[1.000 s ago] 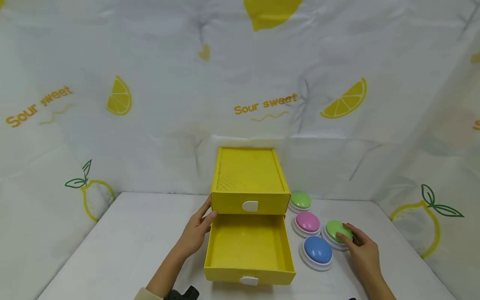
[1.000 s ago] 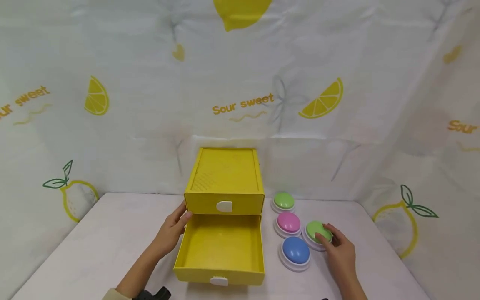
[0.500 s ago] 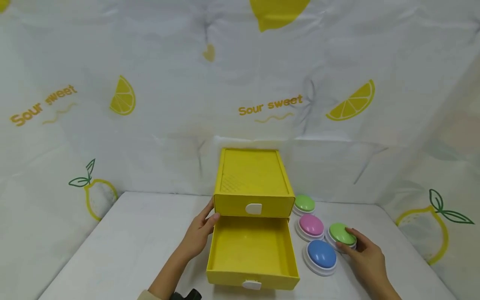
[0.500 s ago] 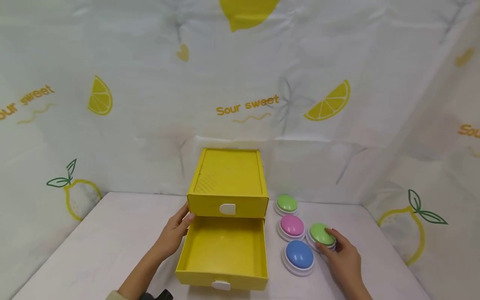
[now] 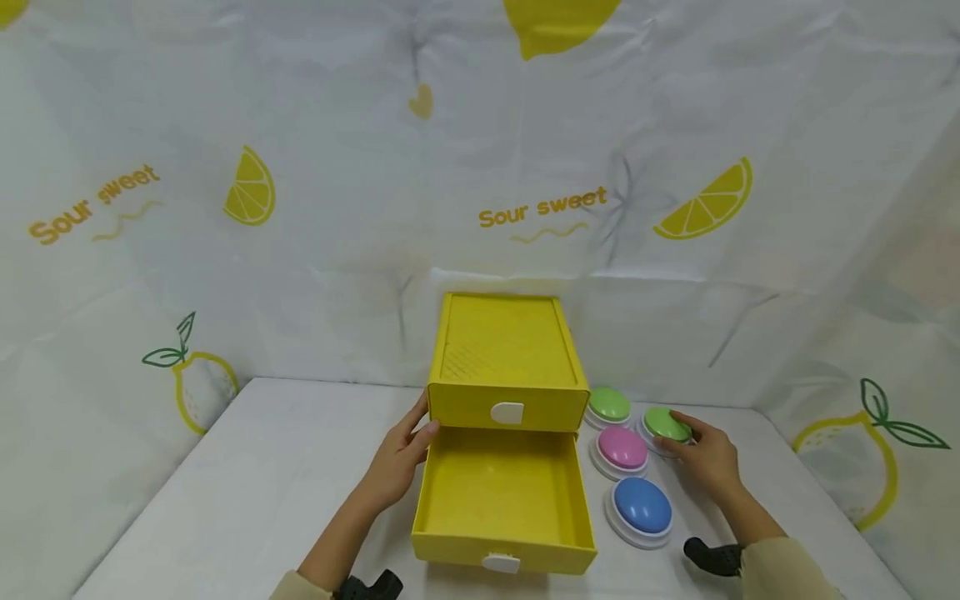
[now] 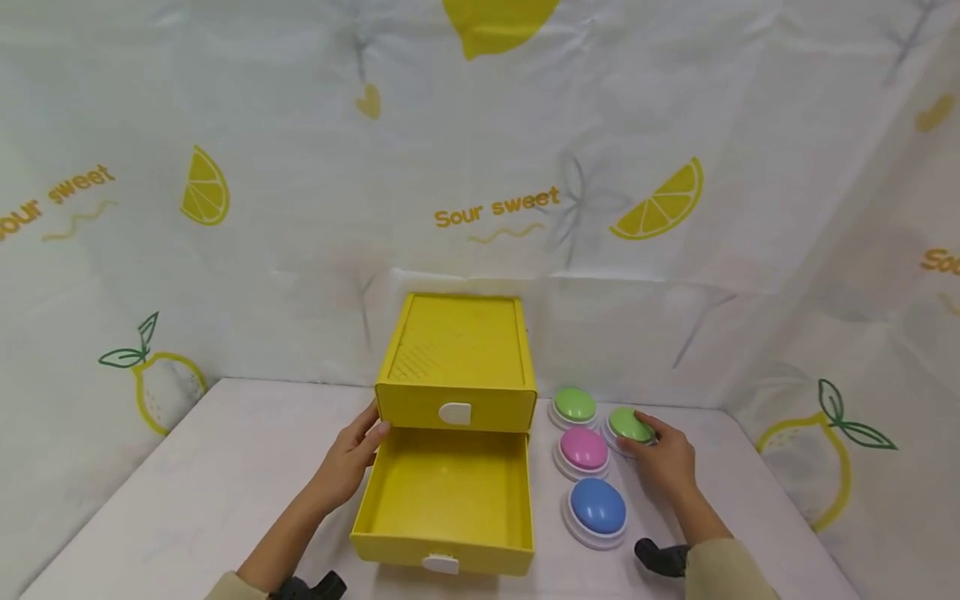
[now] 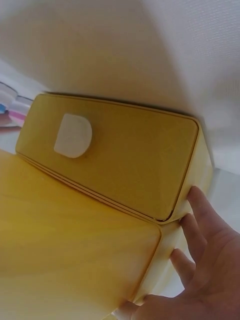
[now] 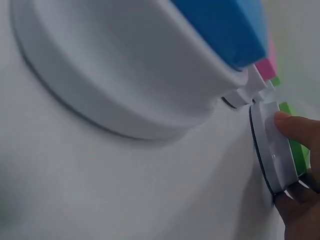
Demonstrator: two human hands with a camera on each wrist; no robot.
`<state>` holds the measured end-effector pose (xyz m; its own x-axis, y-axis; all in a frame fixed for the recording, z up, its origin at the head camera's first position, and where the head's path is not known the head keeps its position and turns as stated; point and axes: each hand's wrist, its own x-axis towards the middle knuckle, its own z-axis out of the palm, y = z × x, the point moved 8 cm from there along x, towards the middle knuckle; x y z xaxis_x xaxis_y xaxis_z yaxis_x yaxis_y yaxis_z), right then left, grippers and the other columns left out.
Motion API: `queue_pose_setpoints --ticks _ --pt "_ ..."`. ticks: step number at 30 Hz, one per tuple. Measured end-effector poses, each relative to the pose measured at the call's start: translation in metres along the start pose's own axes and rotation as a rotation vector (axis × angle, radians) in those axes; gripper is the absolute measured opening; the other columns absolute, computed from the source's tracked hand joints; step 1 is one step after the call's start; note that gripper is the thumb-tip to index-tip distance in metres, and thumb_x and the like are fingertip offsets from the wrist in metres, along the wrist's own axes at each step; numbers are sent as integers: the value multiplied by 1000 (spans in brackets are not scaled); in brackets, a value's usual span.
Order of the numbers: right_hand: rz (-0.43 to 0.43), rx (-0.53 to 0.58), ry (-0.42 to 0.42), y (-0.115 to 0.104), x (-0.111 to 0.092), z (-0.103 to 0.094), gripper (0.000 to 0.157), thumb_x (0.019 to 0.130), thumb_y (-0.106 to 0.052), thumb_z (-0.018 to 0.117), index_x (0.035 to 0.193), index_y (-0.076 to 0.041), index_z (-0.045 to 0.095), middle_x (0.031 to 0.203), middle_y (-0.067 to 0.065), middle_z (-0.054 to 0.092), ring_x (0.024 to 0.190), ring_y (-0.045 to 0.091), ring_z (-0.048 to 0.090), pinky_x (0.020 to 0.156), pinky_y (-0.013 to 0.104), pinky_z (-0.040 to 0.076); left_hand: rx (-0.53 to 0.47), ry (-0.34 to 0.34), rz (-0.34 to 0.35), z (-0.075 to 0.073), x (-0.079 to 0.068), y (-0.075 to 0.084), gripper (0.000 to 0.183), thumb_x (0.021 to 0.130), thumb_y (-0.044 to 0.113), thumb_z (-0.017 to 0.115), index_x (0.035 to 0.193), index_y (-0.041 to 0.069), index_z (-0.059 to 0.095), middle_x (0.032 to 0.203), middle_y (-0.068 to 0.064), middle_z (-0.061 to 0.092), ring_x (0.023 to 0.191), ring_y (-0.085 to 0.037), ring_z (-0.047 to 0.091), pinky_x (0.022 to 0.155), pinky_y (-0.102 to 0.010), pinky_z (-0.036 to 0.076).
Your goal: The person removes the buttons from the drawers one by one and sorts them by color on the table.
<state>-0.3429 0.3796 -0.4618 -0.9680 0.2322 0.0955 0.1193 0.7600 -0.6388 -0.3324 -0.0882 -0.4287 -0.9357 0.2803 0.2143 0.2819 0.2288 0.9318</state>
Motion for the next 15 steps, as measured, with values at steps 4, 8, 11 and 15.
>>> queue_pose_setpoints --ticks 4,8,11,15 --pt "11 11 -36 1 16 2 75 92 -36 73 150 2 44 151 37 38 140 56 36 112 68 36 -5 -5 5 1 0 0 58 110 34 43 163 27 20 169 -3 25 141 -43 48 101 -57 54" --pt "41 45 -51 1 28 7 76 92 -35 72 152 1 40 154 37 34 144 56 29 116 68 30 0 -2 15 0 0 1 58 110 34 43 163 27 20 169 -4 25 141 -44 47 101 -57 54" --pt "51 44 -55 0 32 8 76 93 -33 71 152 1 39 155 37 32 144 57 28 117 67 29 0 -2 22 0 0 1 58 110 33 42 163 27 20 169 -4 25 141 -44 47 100 -57 54" --pt "48 -2 -92 -3 31 6 80 94 -39 70 154 2 35 155 39 29 143 59 27 117 68 28 1 -2 23 0 1 0 58 110 33 43 163 27 20 169 -3 25 141 -44 47 100 -56 55"
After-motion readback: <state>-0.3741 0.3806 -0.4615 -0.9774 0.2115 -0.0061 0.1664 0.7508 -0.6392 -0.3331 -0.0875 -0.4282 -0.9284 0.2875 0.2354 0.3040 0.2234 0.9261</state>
